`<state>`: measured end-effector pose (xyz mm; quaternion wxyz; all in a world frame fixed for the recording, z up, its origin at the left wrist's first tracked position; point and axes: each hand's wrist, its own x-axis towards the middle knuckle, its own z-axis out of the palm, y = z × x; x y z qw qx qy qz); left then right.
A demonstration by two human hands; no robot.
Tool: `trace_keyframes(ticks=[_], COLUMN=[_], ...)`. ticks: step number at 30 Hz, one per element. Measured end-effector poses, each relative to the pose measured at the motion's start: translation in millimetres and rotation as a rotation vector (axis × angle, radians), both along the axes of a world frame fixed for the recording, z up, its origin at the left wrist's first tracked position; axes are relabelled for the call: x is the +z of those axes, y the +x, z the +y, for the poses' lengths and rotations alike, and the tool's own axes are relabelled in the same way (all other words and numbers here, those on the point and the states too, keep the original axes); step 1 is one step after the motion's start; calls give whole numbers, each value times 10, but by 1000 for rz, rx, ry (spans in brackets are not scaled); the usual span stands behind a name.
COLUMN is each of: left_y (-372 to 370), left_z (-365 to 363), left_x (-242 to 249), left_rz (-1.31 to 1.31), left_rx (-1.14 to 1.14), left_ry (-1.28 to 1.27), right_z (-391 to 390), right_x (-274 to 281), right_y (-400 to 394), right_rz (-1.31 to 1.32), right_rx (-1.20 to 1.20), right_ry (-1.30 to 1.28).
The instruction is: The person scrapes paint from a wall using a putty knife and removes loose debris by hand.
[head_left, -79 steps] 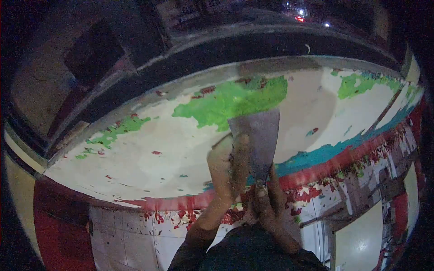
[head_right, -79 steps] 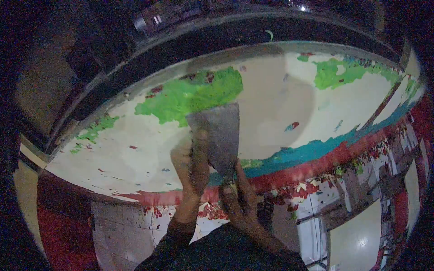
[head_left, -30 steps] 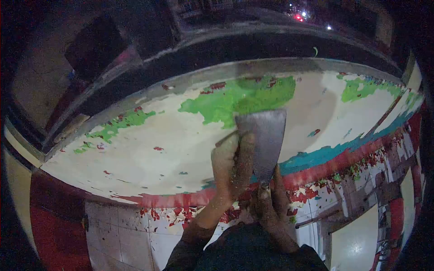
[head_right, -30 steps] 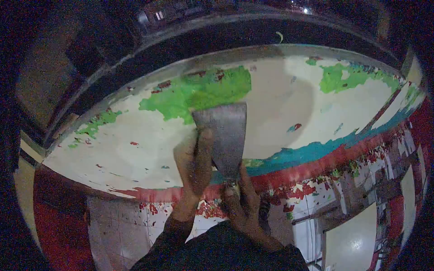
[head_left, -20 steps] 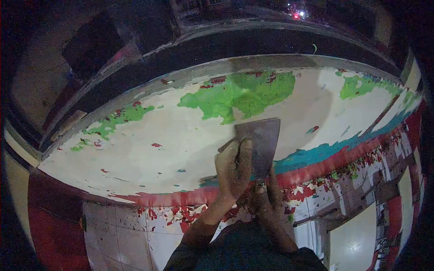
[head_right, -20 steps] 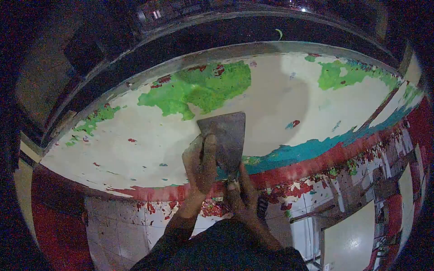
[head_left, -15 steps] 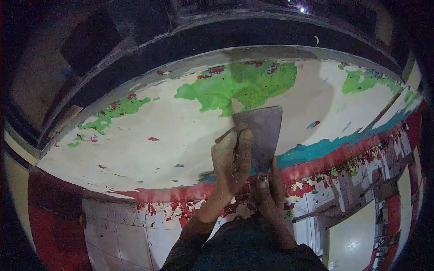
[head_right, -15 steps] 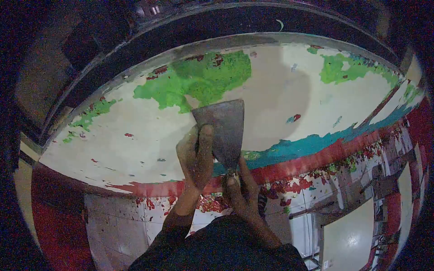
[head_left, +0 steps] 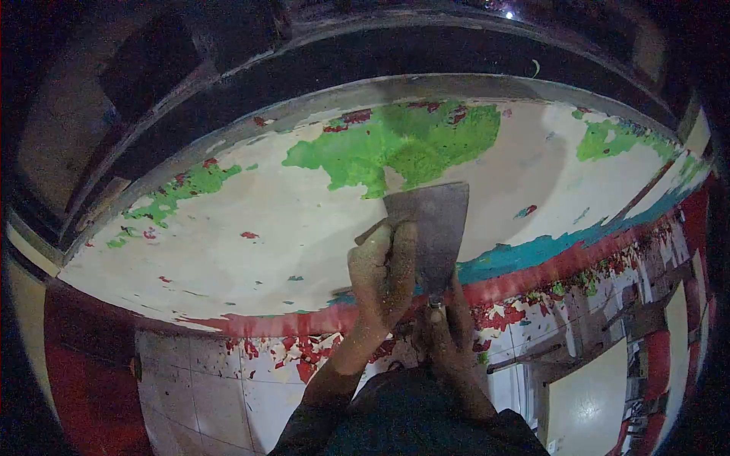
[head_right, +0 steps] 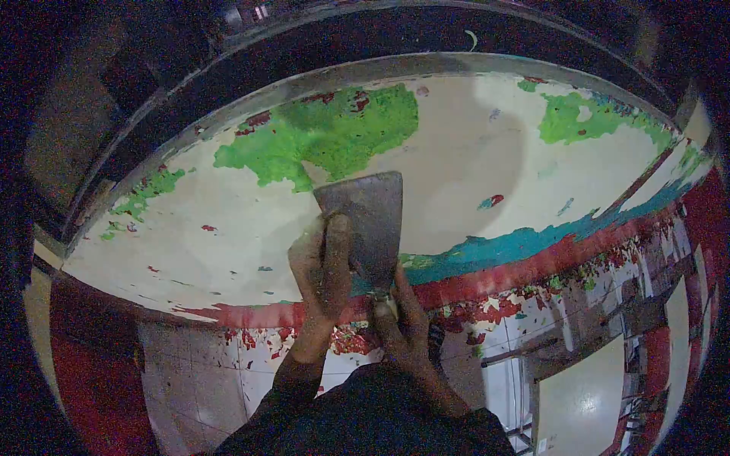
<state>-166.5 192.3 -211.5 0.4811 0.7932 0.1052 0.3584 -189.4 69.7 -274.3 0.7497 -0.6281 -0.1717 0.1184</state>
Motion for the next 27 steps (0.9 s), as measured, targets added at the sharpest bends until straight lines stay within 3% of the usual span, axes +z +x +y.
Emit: trace_keyframes(ticks=[4,10,12,16,21,25,27], left_y=[15,19,6,-39,-21,-16,-21], left_z=[28,34,27,25,36,71,72], left_x=[38,-38,-23,-57,-53,-137,-142], left_rz=[12,-48,-31,-34,-61,-53,-64], left_rx=[-31,19,26,-12,-11,14,12], left_ry=[-46,27,51,-9,-43,-23,-16], right_z=[1,12,23,-10,16,39,113], right_x=[-57,-22,-4,8,-8,-184,-126], right_y=[39,-7,27,-26,0,-5,17], right_rz=[81,12,-96,14,-84,-13,-161], right_rx=[31,2,-16,38,7,-2,-72], right_ry=[18,60,-34,52,-50,-19,-83])
